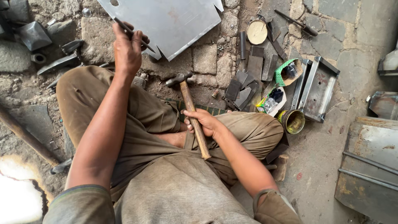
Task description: The person sits cross-legged on the ground and uses a hammer and a metal punch to create holes in a flat metal sheet. They repeatedly position the punch on the sheet and strike it with the hammer to form circular holes.
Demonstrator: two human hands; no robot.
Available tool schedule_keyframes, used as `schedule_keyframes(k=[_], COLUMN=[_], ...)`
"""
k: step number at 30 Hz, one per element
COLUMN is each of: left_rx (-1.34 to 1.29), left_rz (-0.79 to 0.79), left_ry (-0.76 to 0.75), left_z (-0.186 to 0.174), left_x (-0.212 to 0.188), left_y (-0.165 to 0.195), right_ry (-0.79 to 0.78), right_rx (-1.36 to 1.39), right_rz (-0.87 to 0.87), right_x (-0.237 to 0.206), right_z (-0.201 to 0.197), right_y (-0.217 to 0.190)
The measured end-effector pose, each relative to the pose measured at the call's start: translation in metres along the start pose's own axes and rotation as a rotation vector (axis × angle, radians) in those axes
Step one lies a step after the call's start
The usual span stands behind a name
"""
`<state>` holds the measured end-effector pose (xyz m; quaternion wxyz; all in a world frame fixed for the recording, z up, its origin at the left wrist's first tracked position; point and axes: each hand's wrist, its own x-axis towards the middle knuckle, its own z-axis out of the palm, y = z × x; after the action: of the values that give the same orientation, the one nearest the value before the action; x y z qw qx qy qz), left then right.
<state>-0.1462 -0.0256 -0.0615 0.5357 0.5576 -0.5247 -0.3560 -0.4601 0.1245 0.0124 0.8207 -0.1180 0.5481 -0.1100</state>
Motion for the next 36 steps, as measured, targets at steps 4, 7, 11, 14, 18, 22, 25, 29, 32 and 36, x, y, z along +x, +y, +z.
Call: schedule_keyframes(k=[4, 7, 11, 14, 18, 22, 25, 29, 32, 36], left_rx=[0.006, 0.012, 0.008, 0.088, 0.31, 0.322, 0.372, 0.37, 0.032, 0.204], left_rz=[0.007, 0.032, 0.1, 0.285, 0.256, 0.261, 0.212, 0.453, 0.311, 0.215], left_ry=[-0.013, -0.022, -0.062, -0.175, -0.418, -0.481, -0.557, -0.502, -0.314, -0.206], left_z=[0.004, 0.0, -0.004, -0.007, -0.014, -0.015, -0.013, -0.012, -0.006, 0.006], left_x=[0.001, 0.002, 0.007, 0.011, 0.018, 0.021, 0.022, 0.023, 0.021, 0.007], left_y=[-0.004, -0.001, 0.017, 0.039, 0.068, 0.079, 0.076, 0.065, 0.059, 0.05], right_ry=[-0.061, 0.082, 0.275, 0.258, -0.229, 0.014, 0.31, 0.296, 0.226, 0.143], right_rx=[0.223, -0.079, -0.475, -0.579, -0.431, -0.545, -0.895, -0.854, -0.607, -0.465], right_rz=[-0.007, -0.077, -0.251, -0.591, -1.457, -1.973, -1.258, -0.503, -0.624, -0.683], right_x=[-0.018, -0.031, -0.067, -0.129, -0.229, -0.239, -0.185, -0.14, -0.139, -0.135], right_z=[0.014, 0.026, 0.035, 0.051, 0.102, 0.154, 0.153, 0.095, 0.056, 0.035], right_y=[0.004, -0.006, -0.024, -0.055, -0.122, -0.156, -0.142, -0.108, -0.084, -0.054])
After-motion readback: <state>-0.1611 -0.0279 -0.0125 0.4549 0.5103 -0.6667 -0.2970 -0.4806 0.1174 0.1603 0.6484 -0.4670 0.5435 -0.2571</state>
